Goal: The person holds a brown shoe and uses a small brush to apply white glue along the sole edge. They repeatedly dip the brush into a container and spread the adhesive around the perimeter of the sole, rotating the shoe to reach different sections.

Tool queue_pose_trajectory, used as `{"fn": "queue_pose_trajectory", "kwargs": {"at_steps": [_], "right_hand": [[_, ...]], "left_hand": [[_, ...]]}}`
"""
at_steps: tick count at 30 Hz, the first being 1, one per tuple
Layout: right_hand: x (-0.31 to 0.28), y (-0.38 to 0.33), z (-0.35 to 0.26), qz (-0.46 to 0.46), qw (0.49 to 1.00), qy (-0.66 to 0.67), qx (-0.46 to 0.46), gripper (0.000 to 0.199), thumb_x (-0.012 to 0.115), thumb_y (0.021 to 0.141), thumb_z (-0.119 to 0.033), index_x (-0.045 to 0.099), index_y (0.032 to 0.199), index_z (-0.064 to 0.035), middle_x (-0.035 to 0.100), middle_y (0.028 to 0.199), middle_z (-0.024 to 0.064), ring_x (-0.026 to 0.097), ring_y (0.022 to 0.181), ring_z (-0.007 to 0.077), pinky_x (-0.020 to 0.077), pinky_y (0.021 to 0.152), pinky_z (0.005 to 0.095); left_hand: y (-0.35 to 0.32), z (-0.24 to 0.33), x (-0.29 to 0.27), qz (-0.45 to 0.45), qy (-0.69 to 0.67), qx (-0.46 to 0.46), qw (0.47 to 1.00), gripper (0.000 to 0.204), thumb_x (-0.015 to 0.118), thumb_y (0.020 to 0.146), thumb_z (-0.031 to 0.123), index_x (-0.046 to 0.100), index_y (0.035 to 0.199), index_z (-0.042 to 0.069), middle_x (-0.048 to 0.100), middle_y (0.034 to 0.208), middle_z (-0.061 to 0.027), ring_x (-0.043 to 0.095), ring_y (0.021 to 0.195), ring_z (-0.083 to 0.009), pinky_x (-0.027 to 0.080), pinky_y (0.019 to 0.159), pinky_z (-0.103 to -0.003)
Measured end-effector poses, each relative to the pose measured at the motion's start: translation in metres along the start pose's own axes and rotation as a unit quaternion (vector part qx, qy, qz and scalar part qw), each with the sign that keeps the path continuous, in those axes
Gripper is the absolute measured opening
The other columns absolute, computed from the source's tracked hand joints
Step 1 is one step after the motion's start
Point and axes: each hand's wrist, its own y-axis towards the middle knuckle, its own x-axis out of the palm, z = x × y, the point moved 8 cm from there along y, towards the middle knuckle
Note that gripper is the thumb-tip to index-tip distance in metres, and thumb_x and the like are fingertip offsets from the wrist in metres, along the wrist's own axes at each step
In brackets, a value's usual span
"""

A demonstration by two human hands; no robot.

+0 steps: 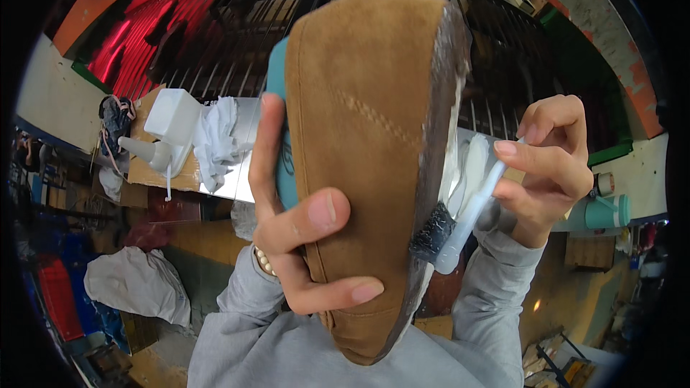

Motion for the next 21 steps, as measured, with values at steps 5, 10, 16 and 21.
{"fn": "queue_pose_trajectory", "kwargs": {"at_steps": [5,10,16,21], "right_hand": [[0.005,-0.01,-0.001,-0.017,1.0,0.02,0.012,0.052,0.094,0.042,-0.033,0.083,0.09,-0.0171,0.049,0.082,-0.0006,0.047,0.071,0.0124,0.0311,0.058,0.0249],[0.01,-0.018,-0.003,-0.035,0.999,0.034,0.009,0.048,0.094,0.044,-0.033,0.083,0.088,-0.0187,0.052,0.081,-0.002,0.05,0.073,0.0117,0.0349,0.059,0.0237],[0.014,-0.027,-0.008,-0.033,0.998,0.043,0.013,0.047,0.095,0.045,-0.034,0.083,0.088,-0.0202,0.052,0.08,-0.0034,0.051,0.073,0.0114,0.0367,0.059,0.0228],[0.019,-0.032,-0.015,-0.043,0.997,0.064,0.02,0.047,0.095,0.045,-0.036,0.083,0.088,-0.0215,0.052,0.081,-0.0038,0.052,0.072,0.0114,0.0384,0.059,0.0226]], "left_hand": [[0.004,0.001,-0.005,0.026,0.018,0.014,0.999,0.052,0.068,0.09,0.029,0.047,0.137,0.019,0.029,0.156,-0.0254,0.026,0.144,-0.0499,0.028,0.118,-0.061],[0.009,0.002,-0.011,0.056,0.041,0.035,0.997,0.049,0.068,0.09,0.029,0.048,0.134,0.018,0.03,0.155,-0.0264,0.028,0.143,-0.0497,0.028,0.118,-0.061],[0.015,0.0,-0.02,0.102,0.079,0.063,0.99,0.046,0.068,0.091,0.029,0.05,0.132,0.018,0.032,0.154,-0.0276,0.031,0.142,-0.0494,0.029,0.118,-0.061],[0.019,-0.001,-0.029,0.136,0.119,0.09,0.979,0.042,0.068,0.092,0.029,0.051,0.13,0.018,0.033,0.153,-0.0286,0.033,0.141,-0.0492,0.029,0.118,-0.061]]}}
